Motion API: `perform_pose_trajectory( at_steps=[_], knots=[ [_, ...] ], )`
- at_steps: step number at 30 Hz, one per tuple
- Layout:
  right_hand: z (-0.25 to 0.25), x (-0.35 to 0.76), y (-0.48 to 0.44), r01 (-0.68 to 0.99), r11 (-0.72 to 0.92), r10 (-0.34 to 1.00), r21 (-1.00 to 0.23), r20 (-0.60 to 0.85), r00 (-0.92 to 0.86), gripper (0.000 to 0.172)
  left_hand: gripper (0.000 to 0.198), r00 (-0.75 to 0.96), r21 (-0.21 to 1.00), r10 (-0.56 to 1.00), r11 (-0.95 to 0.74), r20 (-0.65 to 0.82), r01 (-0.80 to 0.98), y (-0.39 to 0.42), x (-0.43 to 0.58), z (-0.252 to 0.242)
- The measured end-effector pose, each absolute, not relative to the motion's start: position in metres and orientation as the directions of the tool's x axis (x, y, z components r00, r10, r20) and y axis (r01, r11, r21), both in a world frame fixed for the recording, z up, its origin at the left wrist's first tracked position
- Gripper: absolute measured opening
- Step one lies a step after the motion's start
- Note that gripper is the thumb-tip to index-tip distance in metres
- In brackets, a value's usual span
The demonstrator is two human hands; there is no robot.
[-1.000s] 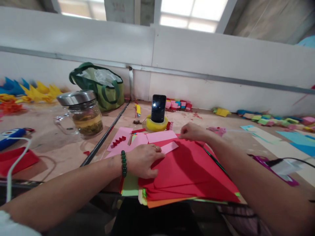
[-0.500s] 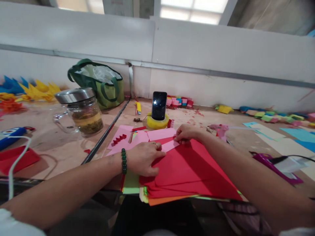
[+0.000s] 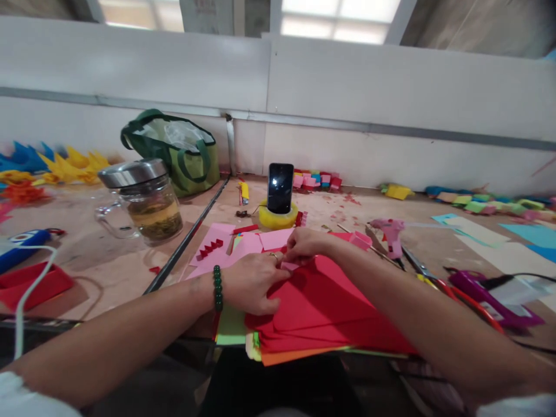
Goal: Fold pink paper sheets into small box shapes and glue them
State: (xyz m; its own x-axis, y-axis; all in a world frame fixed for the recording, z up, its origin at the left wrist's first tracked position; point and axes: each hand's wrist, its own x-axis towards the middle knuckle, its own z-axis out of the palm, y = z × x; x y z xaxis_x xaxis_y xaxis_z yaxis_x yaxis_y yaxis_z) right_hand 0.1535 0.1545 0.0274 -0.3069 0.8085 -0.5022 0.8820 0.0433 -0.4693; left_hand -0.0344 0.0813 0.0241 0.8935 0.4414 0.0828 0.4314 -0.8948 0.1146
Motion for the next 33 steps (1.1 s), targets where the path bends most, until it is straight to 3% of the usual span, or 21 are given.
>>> perform_pose_trajectory(
  at_steps=[5, 10, 13, 19, 25, 29, 31, 33],
  knots=[
    [0.031, 0.195, 0.157, 0.895, -0.01, 0.852, -0.446, -0.473, -0.226, 0.023, 0.043, 0.885, 0.132, 0.457, -0.886, 0.092, 0.444, 0.081, -0.034, 0.022],
    [0.043, 0.217, 0.145, 0.913, -0.002, 0.946, -0.408, -0.296, -0.13, 0.027, 0.046, 0.889, 0.166, 0.446, -0.889, 0.105, 0.426, 0.082, -0.034, 0.02],
    [0.042, 0.203, 0.134, 0.899, 0.088, 0.952, -0.429, -0.228, -0.203, 0.028, 0.046, 0.889, 0.161, 0.446, -0.889, 0.103, 0.428, 0.082, -0.033, 0.021],
    [0.027, 0.193, 0.126, 0.869, 0.053, 0.883, -0.491, -0.383, -0.27, 0.023, 0.048, 0.894, 0.169, 0.438, -0.892, 0.096, 0.419, 0.082, -0.034, 0.021],
    [0.029, 0.229, 0.131, 0.889, 0.018, 0.906, -0.458, -0.368, -0.208, 0.026, 0.047, 0.895, 0.165, 0.436, -0.893, 0.091, 0.418, 0.083, -0.034, 0.022],
    [0.041, 0.226, 0.133, 0.906, 0.051, 0.949, -0.42, -0.263, -0.175, 0.027, 0.041, 0.891, 0.161, 0.446, -0.889, 0.086, 0.429, 0.084, -0.034, 0.023],
    [0.042, 0.212, 0.132, 0.894, 0.093, 0.952, -0.439, -0.225, -0.209, 0.024, 0.037, 0.886, 0.16, 0.458, -0.882, 0.074, 0.443, 0.085, -0.034, 0.023],
    [0.038, 0.194, 0.129, 0.864, 0.133, 0.915, -0.486, -0.275, -0.296, 0.023, 0.034, 0.883, 0.154, 0.464, -0.879, 0.067, 0.451, 0.085, -0.035, 0.024]
  ],
)
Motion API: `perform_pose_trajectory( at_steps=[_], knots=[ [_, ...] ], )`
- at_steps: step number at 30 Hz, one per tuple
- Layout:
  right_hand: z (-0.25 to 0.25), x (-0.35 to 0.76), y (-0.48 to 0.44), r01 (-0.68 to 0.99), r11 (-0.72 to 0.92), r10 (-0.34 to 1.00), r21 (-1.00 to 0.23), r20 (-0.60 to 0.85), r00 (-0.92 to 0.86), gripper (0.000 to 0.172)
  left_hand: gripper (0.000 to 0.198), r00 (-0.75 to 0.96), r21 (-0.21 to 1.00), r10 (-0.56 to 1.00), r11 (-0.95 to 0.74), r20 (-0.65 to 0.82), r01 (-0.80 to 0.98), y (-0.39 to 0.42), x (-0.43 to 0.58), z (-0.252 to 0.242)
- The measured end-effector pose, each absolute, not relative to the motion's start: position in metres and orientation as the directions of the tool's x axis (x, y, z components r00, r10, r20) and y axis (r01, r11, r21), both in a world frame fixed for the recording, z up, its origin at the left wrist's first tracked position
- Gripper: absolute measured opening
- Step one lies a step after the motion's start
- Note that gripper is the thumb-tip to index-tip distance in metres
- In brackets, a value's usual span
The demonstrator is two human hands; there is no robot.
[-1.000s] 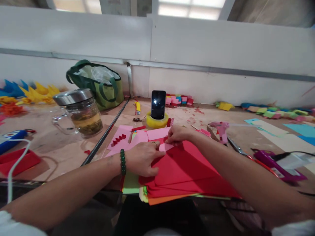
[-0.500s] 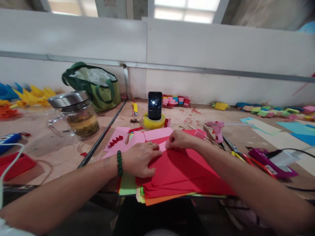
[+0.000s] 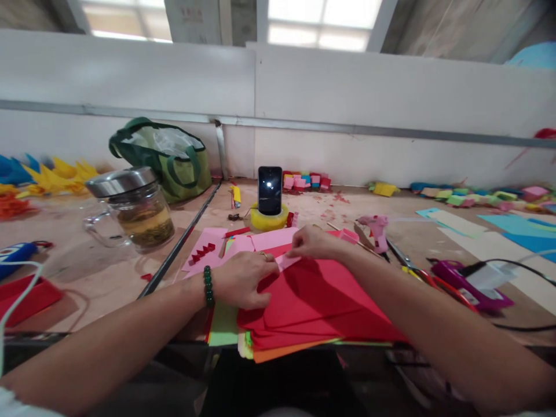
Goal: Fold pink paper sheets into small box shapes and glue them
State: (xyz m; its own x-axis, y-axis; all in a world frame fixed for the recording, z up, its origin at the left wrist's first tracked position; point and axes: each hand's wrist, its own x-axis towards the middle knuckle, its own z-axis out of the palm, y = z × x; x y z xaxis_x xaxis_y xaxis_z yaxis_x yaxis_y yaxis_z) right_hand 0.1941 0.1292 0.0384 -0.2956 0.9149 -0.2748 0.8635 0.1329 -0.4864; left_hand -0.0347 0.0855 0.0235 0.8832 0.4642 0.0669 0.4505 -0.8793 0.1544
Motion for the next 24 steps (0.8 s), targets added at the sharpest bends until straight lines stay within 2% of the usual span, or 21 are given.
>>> perform_pose_trajectory(
  at_steps=[4, 8, 11, 14, 16, 18, 24],
  knots=[
    [0.026, 0.178, 0.123, 0.835, 0.082, 0.822, -0.544, -0.437, -0.366, 0.017, 0.031, 0.874, 0.152, 0.481, -0.87, 0.062, 0.468, 0.086, -0.036, 0.023],
    [0.03, 0.202, 0.128, 0.86, 0.033, 0.823, -0.509, -0.475, -0.312, 0.017, 0.031, 0.871, 0.211, 0.486, -0.861, 0.072, 0.462, 0.084, -0.036, 0.024],
    [0.045, 0.222, 0.139, 0.905, 0.027, 0.846, -0.426, -0.472, -0.248, 0.023, 0.026, 0.868, 0.232, 0.484, -0.861, 0.105, 0.452, 0.082, -0.036, 0.026],
    [0.057, 0.218, 0.15, 0.929, 0.058, 0.896, -0.364, -0.392, -0.209, 0.024, 0.022, 0.869, 0.224, 0.483, -0.863, 0.107, 0.452, 0.08, -0.036, 0.028],
    [0.056, 0.199, 0.153, 0.92, 0.101, 0.909, -0.378, -0.342, -0.24, 0.023, 0.021, 0.866, 0.211, 0.487, -0.864, 0.115, 0.458, 0.08, -0.035, 0.027],
    [0.047, 0.176, 0.153, 0.906, 0.137, 0.886, -0.399, -0.36, -0.293, 0.025, 0.021, 0.866, 0.199, 0.486, -0.866, 0.12, 0.459, 0.081, -0.036, 0.025],
    [0.028, 0.17, 0.153, 0.905, 0.079, 0.865, -0.418, -0.422, -0.271, 0.024, 0.021, 0.886, 0.243, 0.455, -0.873, 0.094, 0.423, 0.085, -0.038, 0.025]
  ],
)
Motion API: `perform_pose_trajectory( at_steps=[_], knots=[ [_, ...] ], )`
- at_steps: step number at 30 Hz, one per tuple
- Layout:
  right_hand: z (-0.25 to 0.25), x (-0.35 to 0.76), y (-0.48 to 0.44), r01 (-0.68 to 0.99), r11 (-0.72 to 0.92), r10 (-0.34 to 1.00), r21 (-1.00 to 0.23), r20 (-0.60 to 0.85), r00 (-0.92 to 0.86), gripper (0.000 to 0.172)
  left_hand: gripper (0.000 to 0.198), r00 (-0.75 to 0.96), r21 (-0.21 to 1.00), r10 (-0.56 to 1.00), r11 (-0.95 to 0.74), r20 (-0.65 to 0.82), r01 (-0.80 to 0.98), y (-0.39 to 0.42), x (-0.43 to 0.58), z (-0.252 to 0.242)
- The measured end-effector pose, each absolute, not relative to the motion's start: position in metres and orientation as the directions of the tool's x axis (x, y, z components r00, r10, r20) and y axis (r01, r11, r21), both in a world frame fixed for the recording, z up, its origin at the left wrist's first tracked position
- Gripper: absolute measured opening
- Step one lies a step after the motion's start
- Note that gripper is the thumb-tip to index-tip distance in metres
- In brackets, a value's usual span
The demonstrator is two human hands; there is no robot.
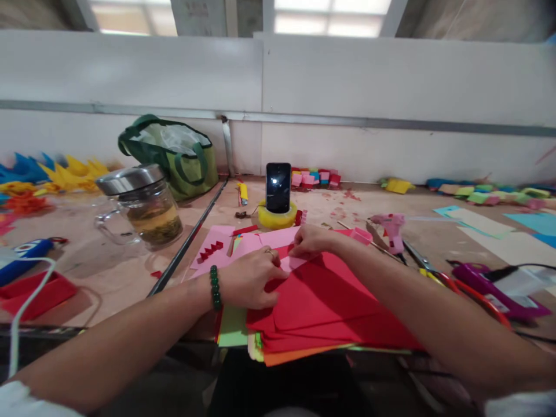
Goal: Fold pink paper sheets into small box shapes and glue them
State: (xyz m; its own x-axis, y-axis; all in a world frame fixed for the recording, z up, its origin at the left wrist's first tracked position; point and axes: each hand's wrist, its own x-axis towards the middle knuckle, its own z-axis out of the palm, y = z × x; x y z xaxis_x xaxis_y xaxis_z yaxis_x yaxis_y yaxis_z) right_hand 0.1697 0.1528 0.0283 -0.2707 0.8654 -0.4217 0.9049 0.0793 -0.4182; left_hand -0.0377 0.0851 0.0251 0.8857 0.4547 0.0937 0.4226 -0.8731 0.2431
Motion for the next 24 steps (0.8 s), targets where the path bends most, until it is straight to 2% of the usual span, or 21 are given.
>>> perform_pose_trajectory(
  at_steps=[4, 8, 11, 13, 15, 18, 21, 24],
  knots=[
    [0.03, 0.214, 0.157, 0.924, 0.033, 0.915, -0.382, -0.36, -0.181, 0.029, 0.025, 0.864, 0.295, 0.495, -0.843, 0.094, 0.451, 0.085, -0.038, 0.026],
    [0.027, 0.232, 0.144, 0.92, 0.01, 0.963, -0.391, -0.243, -0.114, 0.036, 0.035, 0.76, 0.337, 0.633, -0.755, 0.149, 0.562, 0.091, -0.028, 0.017],
    [0.022, 0.223, 0.128, 0.896, 0.049, 0.983, -0.441, -0.136, -0.121, 0.034, 0.035, 0.7, 0.279, 0.697, -0.71, 0.153, 0.646, 0.101, -0.012, 0.011],
    [0.019, 0.215, 0.119, 0.867, 0.072, 0.988, -0.494, -0.084, -0.129, 0.033, 0.033, 0.7, 0.214, 0.702, -0.709, 0.128, 0.672, 0.108, -0.001, 0.01],
    [0.015, 0.209, 0.114, 0.818, 0.076, 0.99, -0.57, -0.052, -0.128, 0.034, 0.027, 0.686, 0.198, 0.716, -0.697, 0.127, 0.69, 0.113, 0.008, 0.011],
    [0.005, 0.206, 0.114, 0.701, 0.057, 0.994, -0.71, -0.026, -0.107, 0.028, 0.022, 0.664, 0.214, 0.735, -0.677, 0.139, 0.704, 0.118, 0.013, 0.015],
    [-0.007, 0.204, 0.117, 0.552, 0.037, 0.997, -0.833, -0.003, -0.071, 0.012, 0.023, 0.662, 0.223, 0.737, -0.674, 0.136, 0.704, 0.119, 0.012, 0.016],
    [-0.012, 0.201, 0.12, 0.409, 0.06, 0.998, -0.911, 0.054, -0.028, 0.016, 0.031, 0.623, 0.271, 0.761, -0.648, 0.181, 0.712, 0.118, 0.009, 0.014]
  ],
)
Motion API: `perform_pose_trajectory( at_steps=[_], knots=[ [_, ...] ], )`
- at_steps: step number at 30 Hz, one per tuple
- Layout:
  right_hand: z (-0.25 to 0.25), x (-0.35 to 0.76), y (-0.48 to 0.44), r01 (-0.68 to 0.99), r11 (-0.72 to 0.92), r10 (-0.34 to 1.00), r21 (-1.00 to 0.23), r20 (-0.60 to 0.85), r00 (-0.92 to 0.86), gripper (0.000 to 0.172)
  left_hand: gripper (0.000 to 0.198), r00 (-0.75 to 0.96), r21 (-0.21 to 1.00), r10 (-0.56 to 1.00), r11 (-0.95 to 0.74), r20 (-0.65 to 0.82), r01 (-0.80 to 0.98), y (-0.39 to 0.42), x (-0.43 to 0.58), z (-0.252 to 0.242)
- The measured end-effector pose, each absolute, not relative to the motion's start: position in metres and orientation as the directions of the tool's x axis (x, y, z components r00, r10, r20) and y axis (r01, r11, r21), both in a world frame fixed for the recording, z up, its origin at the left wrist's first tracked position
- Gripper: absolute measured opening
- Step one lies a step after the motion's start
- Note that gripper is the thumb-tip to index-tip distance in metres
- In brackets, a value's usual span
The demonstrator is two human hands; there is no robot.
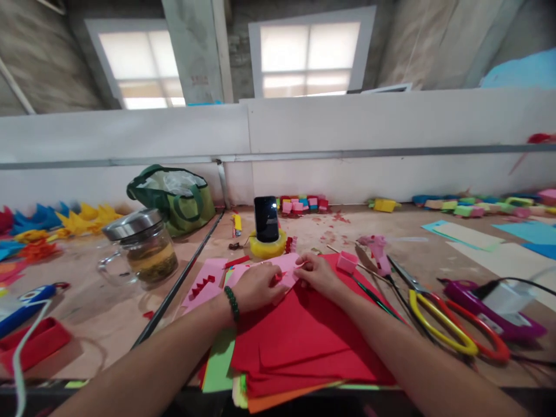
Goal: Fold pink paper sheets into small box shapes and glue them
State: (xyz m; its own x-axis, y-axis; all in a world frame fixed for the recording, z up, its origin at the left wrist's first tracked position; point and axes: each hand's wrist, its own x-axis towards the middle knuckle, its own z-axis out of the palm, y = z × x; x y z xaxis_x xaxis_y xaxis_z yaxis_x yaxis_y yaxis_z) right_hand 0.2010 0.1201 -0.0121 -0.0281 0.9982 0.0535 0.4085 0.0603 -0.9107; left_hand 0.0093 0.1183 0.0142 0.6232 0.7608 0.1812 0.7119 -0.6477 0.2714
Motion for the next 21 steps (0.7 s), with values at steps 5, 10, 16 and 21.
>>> perform_pose_trajectory(
  at_steps=[5, 10, 16, 21],
  knots=[
    [-0.003, 0.191, 0.115, 0.191, 0.2, 0.978, -0.961, 0.208, 0.023, 0.023, 0.057, 0.585, 0.464, 0.763, -0.638, 0.275, 0.614, 0.116, 0.012, 0.009],
    [0.006, 0.184, 0.105, -0.016, 0.314, 0.949, -0.949, 0.314, -0.03, 0.037, 0.036, 0.571, 0.777, 0.766, -0.54, 0.296, 0.322, 0.114, 0.019, 0.007],
    [0.004, 0.187, 0.107, -0.015, 0.301, 0.947, -0.953, 0.301, -0.113, 0.046, 0.04, 0.676, 0.989, 0.722, -0.09, 0.146, -0.118, 0.109, 0.022, 0.013],
    [0.004, 0.189, 0.107, 0.005, 0.305, 0.948, -0.952, 0.304, -0.094, 0.035, 0.036, 0.558, 0.979, 0.807, -0.192, 0.193, -0.06, 0.112, 0.015, 0.018]
  ],
)
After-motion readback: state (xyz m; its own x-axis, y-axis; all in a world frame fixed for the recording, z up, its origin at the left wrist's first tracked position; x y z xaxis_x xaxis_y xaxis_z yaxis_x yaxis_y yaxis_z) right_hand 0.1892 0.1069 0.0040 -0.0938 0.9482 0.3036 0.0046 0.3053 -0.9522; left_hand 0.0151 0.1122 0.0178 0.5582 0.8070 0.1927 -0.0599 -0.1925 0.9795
